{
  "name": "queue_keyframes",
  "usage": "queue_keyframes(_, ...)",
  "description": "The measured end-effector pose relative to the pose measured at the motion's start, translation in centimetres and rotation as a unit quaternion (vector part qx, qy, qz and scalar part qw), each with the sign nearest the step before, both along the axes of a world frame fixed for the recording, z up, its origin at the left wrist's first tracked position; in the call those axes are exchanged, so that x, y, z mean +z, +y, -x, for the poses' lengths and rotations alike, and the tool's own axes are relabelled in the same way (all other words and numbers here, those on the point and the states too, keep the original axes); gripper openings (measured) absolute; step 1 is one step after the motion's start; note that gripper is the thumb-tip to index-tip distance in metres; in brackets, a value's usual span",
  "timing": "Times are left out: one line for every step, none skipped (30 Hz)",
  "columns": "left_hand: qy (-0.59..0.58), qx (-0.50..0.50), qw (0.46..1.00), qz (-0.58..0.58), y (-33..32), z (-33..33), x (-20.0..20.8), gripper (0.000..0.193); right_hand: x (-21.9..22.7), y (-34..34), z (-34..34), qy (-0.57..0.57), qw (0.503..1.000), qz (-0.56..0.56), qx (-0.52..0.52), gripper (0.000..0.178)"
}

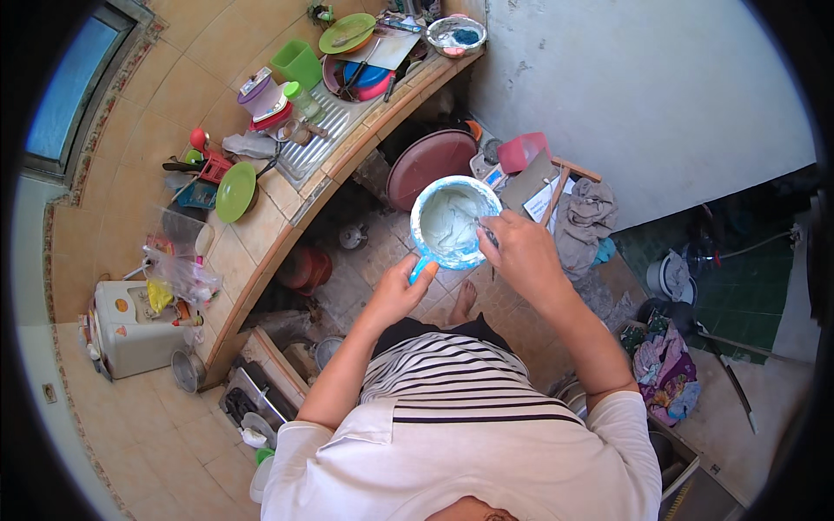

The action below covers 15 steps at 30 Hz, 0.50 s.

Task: The person mixes white patching compound in a scoop and applies it to a wall using a putty knife to fill holes.

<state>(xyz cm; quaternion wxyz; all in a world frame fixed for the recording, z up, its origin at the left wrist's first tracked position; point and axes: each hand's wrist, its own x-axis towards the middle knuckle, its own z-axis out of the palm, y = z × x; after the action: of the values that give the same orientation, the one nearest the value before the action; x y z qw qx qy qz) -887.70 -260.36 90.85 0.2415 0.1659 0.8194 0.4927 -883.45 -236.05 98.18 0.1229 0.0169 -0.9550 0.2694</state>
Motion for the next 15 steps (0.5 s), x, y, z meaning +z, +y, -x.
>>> queue_keyframes(0.013, -0.007, 1.000, 0.003, 0.9, 0.5, 0.2, 0.037, 0.0, 0.3, 0.5, 0.008, 1.000, 0.007, 0.010, 0.021)
queue_keyframes(0.026, -0.014, 1.000, 0.005, 1.6, 1.1, 0.4, 0.036, -0.1, 0.3, 1.0, 0.017, 1.000, 0.014, 0.020, 0.021)
queue_keyframes(0.042, -0.019, 0.999, 0.009, 2.2, 1.7, 0.7, 0.036, -0.2, 0.5, 1.5, 0.029, 0.999, 0.022, 0.032, 0.021)
queue_keyframes(0.040, -0.013, 0.999, 0.000, 2.7, 2.4, 1.1, 0.035, -0.3, 1.2, 1.7, 0.026, 0.998, 0.037, 0.048, 0.020)
queue_keyframes(0.038, -0.008, 0.999, -0.009, 3.3, 3.0, 1.5, 0.034, -0.4, 2.0, 1.8, 0.023, 0.996, 0.052, 0.064, 0.020)
queue_keyframes(0.034, -0.004, 0.999, -0.016, 3.6, 3.5, 1.8, 0.033, -0.6, 2.7, 1.7, 0.019, 0.994, 0.069, 0.080, 0.019)
queue_keyframes(0.041, -0.008, 0.999, -0.002, 3.9, 3.9, 1.9, 0.033, -0.6, 3.5, 1.8, 0.014, 0.997, 0.051, 0.060, 0.019)
queue_keyframes(0.047, -0.013, 0.999, 0.012, 4.2, 4.3, 2.0, 0.032, -0.4, 4.4, 2.0, 0.010, 0.999, 0.034, 0.038, 0.019)
queue_keyframes(0.052, -0.017, 0.998, 0.022, 4.7, 4.7, 2.0, 0.032, 0.0, 5.2, 2.4, 0.003, 1.000, 0.011, 0.017, 0.020)
queue_keyframes(0.044, -0.027, 0.998, 0.029, 5.1, 5.2, 2.1, 0.032, 0.6, 5.6, 2.9, 0.019, 1.000, 0.005, 0.006, 0.020)
queue_keyframes(0.037, -0.037, 0.998, 0.036, 5.5, 5.7, 2.3, 0.032, 1.2, 5.8, 3.6, 0.034, 0.999, -0.002, -0.004, 0.021)
queue_keyframes(0.028, -0.048, 0.997, 0.044, 5.8, 6.1, 2.4, 0.032, 1.5, 6.1, 4.1, 0.047, 0.999, -0.008, -0.016, 0.022)
queue_keyframes(0.033, -0.058, 0.997, 0.039, 6.2, 6.4, 2.6, 0.035, 1.3, 6.4, 4.5, 0.044, 0.999, -0.025, -0.018, 0.022)
queue_keyframes(0.038, -0.068, 0.996, 0.033, 6.6, 6.7, 2.8, 0.038, 1.0, 6.6, 5.0, 0.041, 0.998, -0.043, -0.019, 0.021)
queue_keyframes(0.043, -0.075, 0.996, 0.029, 6.8, 7.0, 2.8, 0.042, 0.7, 6.7, 5.5, 0.038, 0.997, -0.060, -0.019, 0.021)
